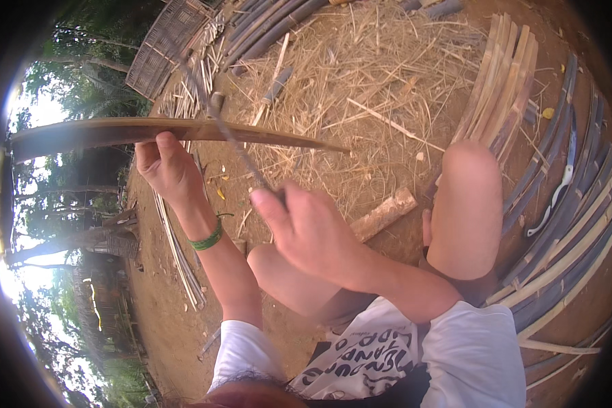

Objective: The person uses a saw to cut a strip of bamboo and then sorts through several other bamboo strips on the ground.

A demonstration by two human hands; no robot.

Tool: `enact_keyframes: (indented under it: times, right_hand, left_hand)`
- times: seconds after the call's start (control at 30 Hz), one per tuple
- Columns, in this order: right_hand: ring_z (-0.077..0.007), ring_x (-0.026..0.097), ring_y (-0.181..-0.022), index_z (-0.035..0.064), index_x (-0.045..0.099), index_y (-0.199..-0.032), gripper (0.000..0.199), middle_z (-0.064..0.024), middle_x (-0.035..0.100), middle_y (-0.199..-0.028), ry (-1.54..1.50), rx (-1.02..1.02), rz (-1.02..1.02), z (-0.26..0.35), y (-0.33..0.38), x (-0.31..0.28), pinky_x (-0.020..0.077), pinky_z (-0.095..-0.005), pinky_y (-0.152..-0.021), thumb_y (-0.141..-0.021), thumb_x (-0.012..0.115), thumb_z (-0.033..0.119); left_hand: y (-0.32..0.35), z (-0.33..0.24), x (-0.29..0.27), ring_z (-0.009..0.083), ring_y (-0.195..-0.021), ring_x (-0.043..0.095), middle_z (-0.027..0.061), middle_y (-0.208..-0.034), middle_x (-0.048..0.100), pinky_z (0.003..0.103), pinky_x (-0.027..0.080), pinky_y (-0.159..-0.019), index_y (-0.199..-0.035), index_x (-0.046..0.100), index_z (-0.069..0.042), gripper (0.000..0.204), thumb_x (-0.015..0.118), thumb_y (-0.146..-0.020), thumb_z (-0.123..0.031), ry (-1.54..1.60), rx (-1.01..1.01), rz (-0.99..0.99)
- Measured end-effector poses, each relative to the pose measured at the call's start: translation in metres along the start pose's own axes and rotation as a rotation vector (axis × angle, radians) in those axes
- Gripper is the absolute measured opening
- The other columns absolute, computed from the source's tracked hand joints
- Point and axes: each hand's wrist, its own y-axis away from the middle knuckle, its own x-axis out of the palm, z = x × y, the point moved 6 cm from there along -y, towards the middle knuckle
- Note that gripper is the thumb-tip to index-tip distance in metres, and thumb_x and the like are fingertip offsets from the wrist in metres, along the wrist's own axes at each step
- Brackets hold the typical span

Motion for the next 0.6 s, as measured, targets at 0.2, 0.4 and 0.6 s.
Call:
enact_keyframes:
  times: [0.2,0.4,0.6]
  right_hand:
    - [-0.029,0.052,-0.048,-0.0032,0.053,-0.085,0.037,-0.0145,0.049,-0.055,-0.105,0.043,-0.05,-0.01,0.006,0.002,0.04,-0.0396,-0.05,-0.102,0.051,0.029]
    - [-0.0244,0.055,-0.048,-0.0029,0.054,-0.085,0.037,-0.0129,0.05,-0.054,-0.004,-0.203,-0.03,0.02,0.011,0.001,0.0407,-0.0386,-0.049,-0.102,0.051,0.03]
    - [-0.0245,0.054,-0.047,-0.0029,0.055,-0.086,0.033,-0.0119,0.051,-0.055,-0.078,0.088,0.005,-0.019,0.01,0.001,0.0402,-0.0373,-0.049,-0.101,0.052,0.026]
  left_hand:
    - [0.004,0.002,0.001,0.0126,-0.087,0.061,0.005,-0.099,0.067,0.029,0.049,-0.081,-0.108,0.063,-0.002,0.033,0.074,-0.092,-0.028,-0.032,0.01,0.0]
    - [0.007,0.0,0.001,0.0153,-0.087,0.064,0.0087,-0.104,0.068,0.03,0.054,-0.081,-0.11,0.067,0.001,0.033,0.081,-0.084,-0.013,0.151,0.034,0.02]
    - [0.01,-0.002,0.0,0.0151,-0.086,0.063,0.0098,-0.103,0.066,0.028,0.054,-0.076,-0.109,0.066,0.002,0.035,0.083,-0.083,-0.016,0.143,0.016,-0.015]
